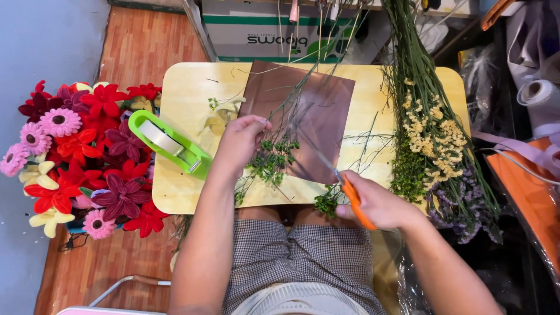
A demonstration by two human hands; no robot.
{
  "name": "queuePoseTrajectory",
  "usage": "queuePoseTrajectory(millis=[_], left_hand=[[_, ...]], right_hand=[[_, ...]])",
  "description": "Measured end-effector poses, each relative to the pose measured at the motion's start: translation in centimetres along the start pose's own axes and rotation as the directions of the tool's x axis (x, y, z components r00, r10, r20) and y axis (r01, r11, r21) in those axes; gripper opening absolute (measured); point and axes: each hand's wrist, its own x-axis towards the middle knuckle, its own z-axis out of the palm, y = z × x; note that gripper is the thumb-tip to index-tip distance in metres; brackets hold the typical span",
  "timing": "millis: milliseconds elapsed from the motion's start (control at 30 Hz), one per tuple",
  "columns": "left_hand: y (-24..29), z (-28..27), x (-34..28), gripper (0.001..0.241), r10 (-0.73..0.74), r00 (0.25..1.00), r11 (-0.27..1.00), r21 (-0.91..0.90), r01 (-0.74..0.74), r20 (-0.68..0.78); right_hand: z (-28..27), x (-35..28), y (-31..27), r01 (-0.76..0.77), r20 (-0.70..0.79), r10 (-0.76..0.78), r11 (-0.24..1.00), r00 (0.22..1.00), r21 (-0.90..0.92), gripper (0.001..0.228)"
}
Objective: The person arranges artificial flowers on a table, using scissors to trim stems and tape to secure them. They handle a large yellow flower and green foliage, cutting and positioning the pieces to create a floral arrangement.
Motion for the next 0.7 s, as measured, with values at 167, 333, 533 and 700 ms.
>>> queuePoseTrajectory(millis=[167,333,533,700], left_hand=[[1.2,1.6,-0.6,0.018,0.031,1.0,0.998,0.049,-0.031,0.004],[1.4,2.9,0.1,0.016,0.093,0.995,0.99,0.1,-0.096,0.035],[3.9,5.3,-0.7,0.016,0.043,0.995,0.985,0.165,-0.057,0.088],[4.1,6.3,1.0,0.016,0.013,0.998,0.965,0.26,-0.029,0.065]], right_hand=[[0.2,-0.1,-4.3,-0.12,-0.037,0.116,0.985,0.992,-0.123,0.068],[0.1,0.5,-3.9,-0.143,-0.072,0.136,0.985,0.988,-0.101,0.063],[-0.5,-0.4,-4.7,-0.093,-0.13,0.089,0.996,0.988,-0.02,0.052],[-1.1,-1.5,-5.0,-0.107,-0.141,0.114,0.993,0.983,0.057,0.043]])
